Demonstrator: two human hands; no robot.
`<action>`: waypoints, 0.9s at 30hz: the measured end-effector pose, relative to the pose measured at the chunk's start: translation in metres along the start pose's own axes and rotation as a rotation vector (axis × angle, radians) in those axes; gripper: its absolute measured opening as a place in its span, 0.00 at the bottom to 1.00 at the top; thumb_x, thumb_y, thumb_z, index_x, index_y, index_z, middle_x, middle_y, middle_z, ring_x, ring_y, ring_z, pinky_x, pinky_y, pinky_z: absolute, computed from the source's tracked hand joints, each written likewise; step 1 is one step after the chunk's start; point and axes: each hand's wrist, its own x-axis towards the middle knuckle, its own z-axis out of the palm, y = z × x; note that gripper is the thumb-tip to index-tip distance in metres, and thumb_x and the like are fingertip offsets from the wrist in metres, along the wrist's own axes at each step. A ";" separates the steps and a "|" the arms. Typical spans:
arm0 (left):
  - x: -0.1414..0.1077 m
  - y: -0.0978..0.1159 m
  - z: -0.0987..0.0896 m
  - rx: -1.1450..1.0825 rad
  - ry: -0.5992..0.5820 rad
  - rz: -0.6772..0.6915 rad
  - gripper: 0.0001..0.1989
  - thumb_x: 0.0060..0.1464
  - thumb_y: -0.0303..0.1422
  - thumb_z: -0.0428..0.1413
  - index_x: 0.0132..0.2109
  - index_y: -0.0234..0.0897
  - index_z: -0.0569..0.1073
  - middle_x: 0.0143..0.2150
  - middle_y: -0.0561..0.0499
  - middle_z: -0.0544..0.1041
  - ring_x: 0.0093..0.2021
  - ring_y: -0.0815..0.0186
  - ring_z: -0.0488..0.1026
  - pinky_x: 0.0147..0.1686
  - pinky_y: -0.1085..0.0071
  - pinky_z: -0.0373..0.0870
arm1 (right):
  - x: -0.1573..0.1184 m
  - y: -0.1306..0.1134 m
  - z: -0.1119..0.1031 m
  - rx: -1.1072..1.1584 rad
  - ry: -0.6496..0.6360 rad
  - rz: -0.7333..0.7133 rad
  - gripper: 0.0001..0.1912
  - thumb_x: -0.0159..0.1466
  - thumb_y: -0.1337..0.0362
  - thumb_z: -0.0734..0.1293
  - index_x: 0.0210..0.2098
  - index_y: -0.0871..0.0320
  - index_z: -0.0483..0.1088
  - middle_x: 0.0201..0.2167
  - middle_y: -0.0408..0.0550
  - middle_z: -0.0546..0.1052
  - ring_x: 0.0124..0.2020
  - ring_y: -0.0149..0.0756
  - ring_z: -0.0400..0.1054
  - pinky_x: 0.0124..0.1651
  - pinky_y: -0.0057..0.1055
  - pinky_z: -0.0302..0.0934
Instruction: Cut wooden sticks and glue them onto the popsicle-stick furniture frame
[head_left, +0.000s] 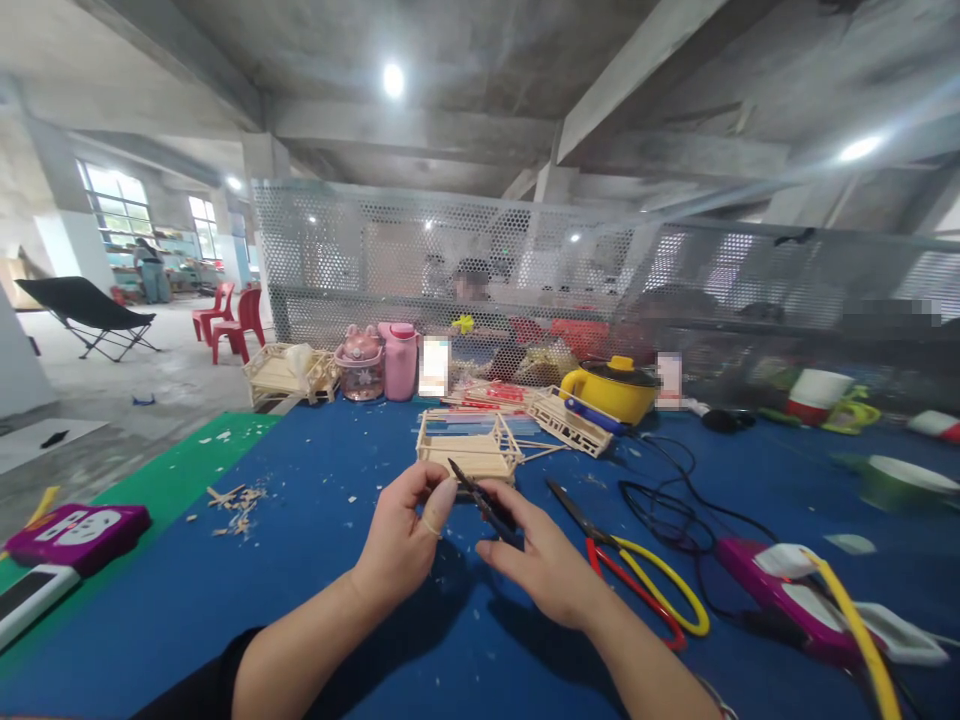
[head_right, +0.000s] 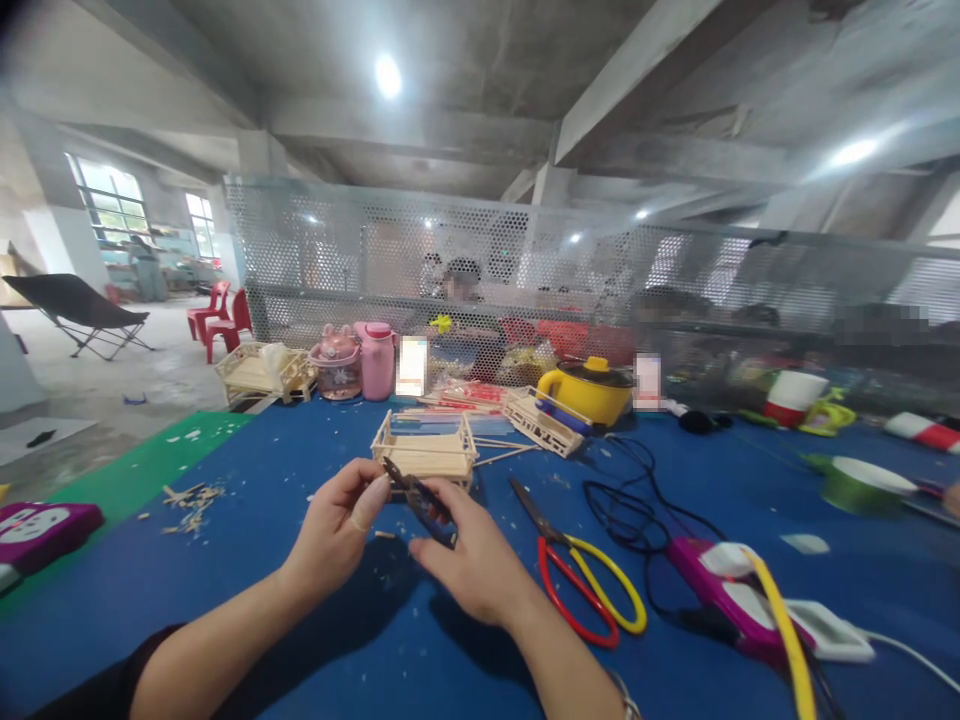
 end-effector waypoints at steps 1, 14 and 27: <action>0.000 0.000 0.000 0.015 -0.012 0.006 0.11 0.58 0.38 0.49 0.33 0.35 0.68 0.29 0.52 0.69 0.31 0.69 0.65 0.34 0.74 0.63 | 0.000 0.000 0.001 0.008 -0.005 -0.007 0.25 0.53 0.69 0.66 0.51 0.56 0.66 0.48 0.48 0.72 0.49 0.42 0.65 0.54 0.39 0.57; -0.004 0.000 -0.003 0.146 -0.042 0.123 0.11 0.60 0.35 0.45 0.35 0.35 0.68 0.31 0.50 0.71 0.32 0.68 0.66 0.35 0.73 0.64 | -0.006 -0.009 0.009 -0.105 0.031 -0.040 0.21 0.55 0.72 0.63 0.48 0.54 0.69 0.31 0.42 0.73 0.32 0.35 0.64 0.47 0.35 0.60; -0.002 -0.007 -0.012 0.397 -0.174 0.335 0.08 0.58 0.29 0.48 0.33 0.37 0.70 0.28 0.51 0.74 0.30 0.70 0.70 0.32 0.77 0.65 | -0.008 0.006 -0.008 -0.215 0.006 -0.056 0.24 0.52 0.68 0.68 0.48 0.49 0.70 0.45 0.49 0.75 0.44 0.46 0.69 0.45 0.37 0.64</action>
